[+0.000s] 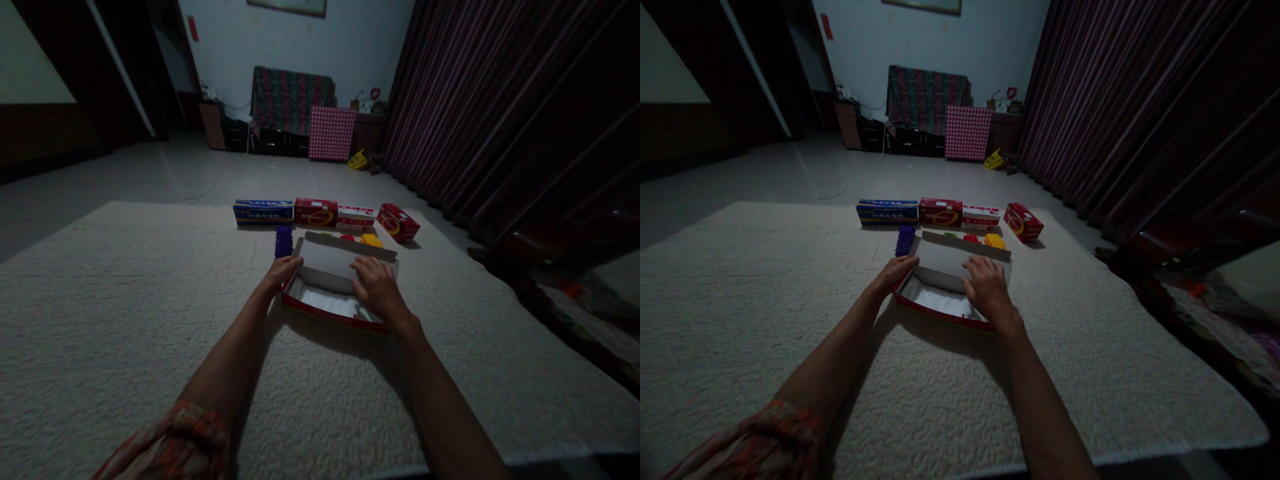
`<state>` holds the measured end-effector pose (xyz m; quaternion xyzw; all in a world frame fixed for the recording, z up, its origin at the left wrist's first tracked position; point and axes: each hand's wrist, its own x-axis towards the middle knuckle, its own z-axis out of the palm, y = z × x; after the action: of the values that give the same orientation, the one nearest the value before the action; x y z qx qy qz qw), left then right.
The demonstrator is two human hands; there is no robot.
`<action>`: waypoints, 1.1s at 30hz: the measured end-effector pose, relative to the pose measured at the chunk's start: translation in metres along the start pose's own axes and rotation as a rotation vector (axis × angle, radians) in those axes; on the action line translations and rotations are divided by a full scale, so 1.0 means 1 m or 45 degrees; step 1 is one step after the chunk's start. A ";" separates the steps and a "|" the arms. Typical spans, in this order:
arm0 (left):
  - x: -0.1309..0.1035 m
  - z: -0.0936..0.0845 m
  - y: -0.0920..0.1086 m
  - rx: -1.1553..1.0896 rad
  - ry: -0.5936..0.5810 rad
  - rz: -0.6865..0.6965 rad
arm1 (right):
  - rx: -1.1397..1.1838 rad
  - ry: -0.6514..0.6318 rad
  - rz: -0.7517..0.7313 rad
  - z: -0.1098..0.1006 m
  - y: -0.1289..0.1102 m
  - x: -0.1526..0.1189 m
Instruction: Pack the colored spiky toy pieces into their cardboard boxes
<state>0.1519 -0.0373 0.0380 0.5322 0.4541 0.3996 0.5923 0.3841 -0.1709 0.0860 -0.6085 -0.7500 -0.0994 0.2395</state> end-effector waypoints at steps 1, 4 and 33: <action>0.000 0.000 -0.001 -0.013 -0.006 -0.004 | 0.012 -0.084 0.027 0.002 0.001 -0.002; 0.001 0.000 -0.004 -0.044 0.002 0.004 | 0.059 -0.258 0.053 0.007 0.004 -0.006; -0.036 -0.089 -0.003 0.396 -0.094 0.370 | 0.243 -0.500 0.025 0.023 -0.037 0.019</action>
<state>0.0563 -0.0478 0.0369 0.6914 0.4067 0.3861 0.4556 0.3407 -0.1530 0.0810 -0.5980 -0.7823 0.0950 0.1462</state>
